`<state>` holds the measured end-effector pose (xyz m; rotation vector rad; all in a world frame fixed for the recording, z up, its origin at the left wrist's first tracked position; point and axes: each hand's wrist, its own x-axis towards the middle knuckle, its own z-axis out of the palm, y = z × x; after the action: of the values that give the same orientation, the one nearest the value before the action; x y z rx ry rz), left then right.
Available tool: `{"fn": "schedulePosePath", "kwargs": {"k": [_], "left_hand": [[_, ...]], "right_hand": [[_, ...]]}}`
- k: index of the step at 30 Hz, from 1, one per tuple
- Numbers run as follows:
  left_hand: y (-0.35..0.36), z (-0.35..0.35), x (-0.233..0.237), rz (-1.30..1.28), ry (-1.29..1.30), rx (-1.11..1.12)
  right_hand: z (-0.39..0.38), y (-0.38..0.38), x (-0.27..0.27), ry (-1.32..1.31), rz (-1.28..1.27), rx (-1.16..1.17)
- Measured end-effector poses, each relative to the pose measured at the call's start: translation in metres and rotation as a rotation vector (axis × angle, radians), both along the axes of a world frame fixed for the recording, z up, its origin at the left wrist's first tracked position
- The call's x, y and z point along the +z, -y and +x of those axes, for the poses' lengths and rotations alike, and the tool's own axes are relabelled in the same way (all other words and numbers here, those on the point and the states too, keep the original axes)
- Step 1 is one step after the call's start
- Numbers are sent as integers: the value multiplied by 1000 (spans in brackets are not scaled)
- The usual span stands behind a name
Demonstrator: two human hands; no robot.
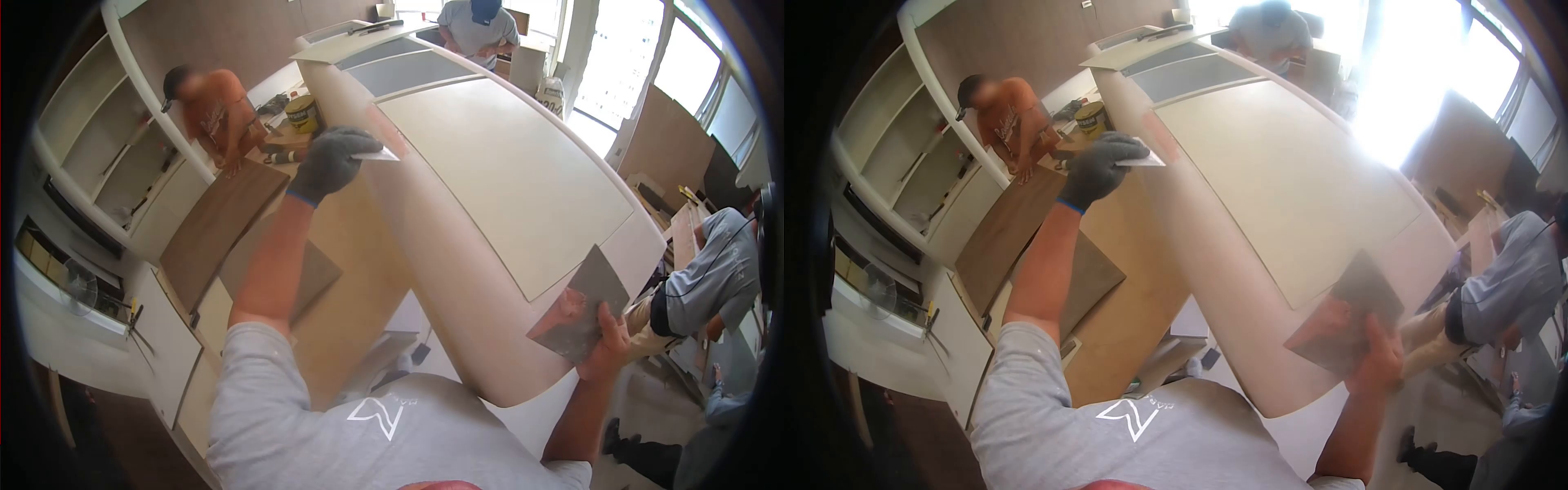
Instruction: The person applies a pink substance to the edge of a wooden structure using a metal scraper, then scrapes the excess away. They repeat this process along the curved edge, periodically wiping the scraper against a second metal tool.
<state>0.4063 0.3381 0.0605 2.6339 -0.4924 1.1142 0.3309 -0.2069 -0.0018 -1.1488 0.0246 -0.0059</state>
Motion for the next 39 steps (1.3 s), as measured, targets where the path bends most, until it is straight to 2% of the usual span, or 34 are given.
{"fn": "schedulePosePath", "kwargs": {"k": [8, 11, 14, 16, 17, 21, 23, 24, 28, 30, 32, 34, 36, 38, 39], "left_hand": [[-20, 70, -3, 49, -36, -83], [-20, 82, -6, -21, -181, -147], [-20, 80, -13, 15, -230, -121], [-25, 71, -18, 42, -151, -160], [-27, 64, -19, 57, -110, -179], [-25, 54, 3, 81, -143, -179], [-16, 57, 12, 83, -55, -218], [-11, 60, 13, 84, -12, -239], [-8, 71, -1, 16, -116, -293], [-8, 74, -7, 3, -121, -300], [-5, 76, -10, -9, -103, -332], [-5, 75, -12, -5, -113, -324], [-5, 71, -16, 17, -156, -280], [-7, 61, -18, 37, -184, -245], [-8, 57, -17, 48, -193, -228]], "right_hand": [[-10, -4, 2, 100, 102, -80], [-10, -1, 0, 128, 105, -83], [-11, 2, -5, 117, 45, -154], [-14, -5, 1, 85, 7, -267], [-15, 0, 0, 67, 19, -242], [-17, 4, -3, 43, 86, -255], [-16, 0, -1, 60, 92, -283], [-17, -1, 0, 72, 83, -282], [-18, 9, -9, 98, -6, -305], [-20, 14, -19, 65, -154, -395], [-21, 18, -21, 67, -152, -382], [-20, 13, -9, 97, 7, -270], [-19, 14, -17, 134, -186, -333], [-18, 19, -17, 173, -113, -203], [-12, 13, -2, 194, 58, -43]]}}
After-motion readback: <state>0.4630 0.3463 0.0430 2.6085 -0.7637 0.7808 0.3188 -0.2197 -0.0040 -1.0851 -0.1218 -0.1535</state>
